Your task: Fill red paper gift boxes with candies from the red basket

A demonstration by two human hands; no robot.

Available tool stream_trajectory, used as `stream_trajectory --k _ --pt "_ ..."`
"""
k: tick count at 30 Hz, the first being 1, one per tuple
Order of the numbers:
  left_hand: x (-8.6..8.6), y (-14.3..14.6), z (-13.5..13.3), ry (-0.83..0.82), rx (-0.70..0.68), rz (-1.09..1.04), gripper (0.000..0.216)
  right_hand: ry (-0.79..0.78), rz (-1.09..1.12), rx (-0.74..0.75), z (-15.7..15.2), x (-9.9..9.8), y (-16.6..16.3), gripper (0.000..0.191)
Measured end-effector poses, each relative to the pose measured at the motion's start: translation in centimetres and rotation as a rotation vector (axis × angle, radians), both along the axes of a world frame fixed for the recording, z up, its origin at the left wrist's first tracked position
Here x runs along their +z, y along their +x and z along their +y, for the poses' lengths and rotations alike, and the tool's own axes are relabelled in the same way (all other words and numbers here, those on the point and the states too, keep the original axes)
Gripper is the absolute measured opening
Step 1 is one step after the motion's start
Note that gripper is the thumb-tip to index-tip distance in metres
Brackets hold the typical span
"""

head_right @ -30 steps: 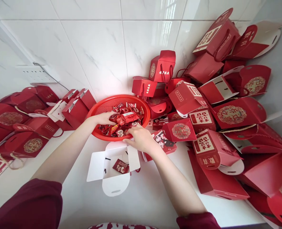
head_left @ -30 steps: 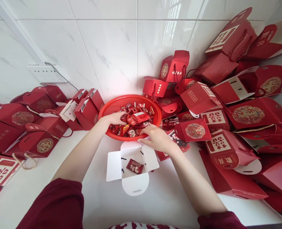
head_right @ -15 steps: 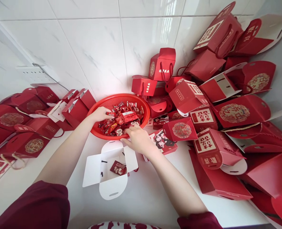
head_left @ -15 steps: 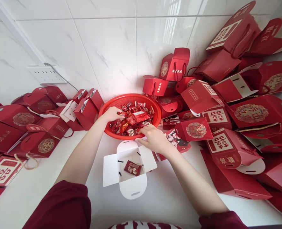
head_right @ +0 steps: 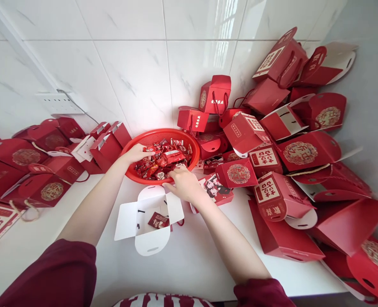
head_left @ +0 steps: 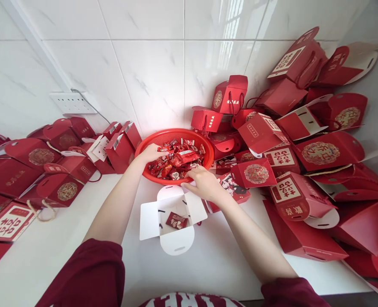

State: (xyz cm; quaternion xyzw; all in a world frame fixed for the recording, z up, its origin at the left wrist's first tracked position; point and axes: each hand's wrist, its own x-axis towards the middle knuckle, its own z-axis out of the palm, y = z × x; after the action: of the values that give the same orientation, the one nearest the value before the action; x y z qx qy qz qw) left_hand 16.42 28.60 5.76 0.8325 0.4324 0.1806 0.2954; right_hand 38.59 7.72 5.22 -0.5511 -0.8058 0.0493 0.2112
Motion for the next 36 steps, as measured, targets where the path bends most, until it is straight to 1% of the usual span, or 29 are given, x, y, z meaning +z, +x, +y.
stream_trajectory --k 2,4,9,11,13,15,17,18,19,21,23,25,26,28,30,33,36 --pt "0.0 0.0 0.0 -0.015 0.000 -0.013 0.043 0.009 -0.003 0.002 0.0 -0.1 0.0 0.026" --pt "-0.1 0.0 -0.1 -0.019 0.012 -0.030 0.049 0.019 -0.005 0.005 0.0 -0.3 -0.1 0.026" --pt "-0.5 0.2 -0.2 0.016 0.100 -0.103 0.065 0.019 -0.007 0.001 0.0 -0.4 -0.2 0.027" --pt "0.0 0.5 -0.5 0.046 0.128 -0.142 0.067 0.022 -0.007 0.005 -0.1 -0.4 -0.2 0.027" --pt "1.0 0.8 -1.5 0.087 0.138 -0.173 0.065 0.023 -0.005 0.004 -0.1 -0.3 -0.1 0.027" --pt "2.3 0.9 -3.5 0.123 0.125 -0.190 0.056 0.014 -0.001 0.000 -0.1 -0.2 -0.1 0.026" --pt "3.6 0.7 -6.5 0.145 0.061 -0.175 0.043 0.006 0.000 -0.004 -0.1 -0.2 -0.1 0.027" --pt "4.0 0.5 -8.2 0.150 0.003 -0.153 0.038 0.003 0.001 -0.004 -0.1 -0.1 -0.1 0.026" --pt "4.3 0.3 -10.0 0.172 -0.099 -0.089 0.038 0.000 0.002 -0.003 -0.1 -0.1 -0.1 0.026" --pt "4.5 -0.3 -13.5 0.194 -0.249 0.037 0.043 -0.012 0.011 0.002 -0.1 0.0 -0.1 0.024" --pt "4.2 -0.9 -16.1 0.234 -0.359 0.138 0.042 -0.031 0.025 0.005 -0.1 0.0 0.0 0.024" --pt "3.8 -1.5 -17.5 0.277 -0.395 0.173 0.042 -0.039 0.034 0.004 -0.1 0.0 0.0 0.025" --pt "3.7 -1.8 -17.7 0.289 -0.382 0.165 0.044 -0.037 0.034 0.003 -0.1 0.0 0.0 0.025" --pt "3.7 -2.2 -17.1 0.279 -0.318 0.131 0.044 -0.028 0.028 0.003 -0.1 -0.1 0.0 0.025" --pt "4.0 -2.4 -15.6 0.257 -0.236 0.105 0.042 -0.018 0.019 -0.001 -0.2 -0.2 -0.1 0.026" --pt "4.5 -1.9 -11.7 0.201 -0.115 0.160 0.037 -0.011 0.005 0.000 -0.2 -0.2 -0.1 0.025" --pt "4.1 -0.7 -7.0 0.046 -0.030 0.331 0.030 -0.006 -0.001 0.000 -0.1 -0.3 -0.2 0.024"
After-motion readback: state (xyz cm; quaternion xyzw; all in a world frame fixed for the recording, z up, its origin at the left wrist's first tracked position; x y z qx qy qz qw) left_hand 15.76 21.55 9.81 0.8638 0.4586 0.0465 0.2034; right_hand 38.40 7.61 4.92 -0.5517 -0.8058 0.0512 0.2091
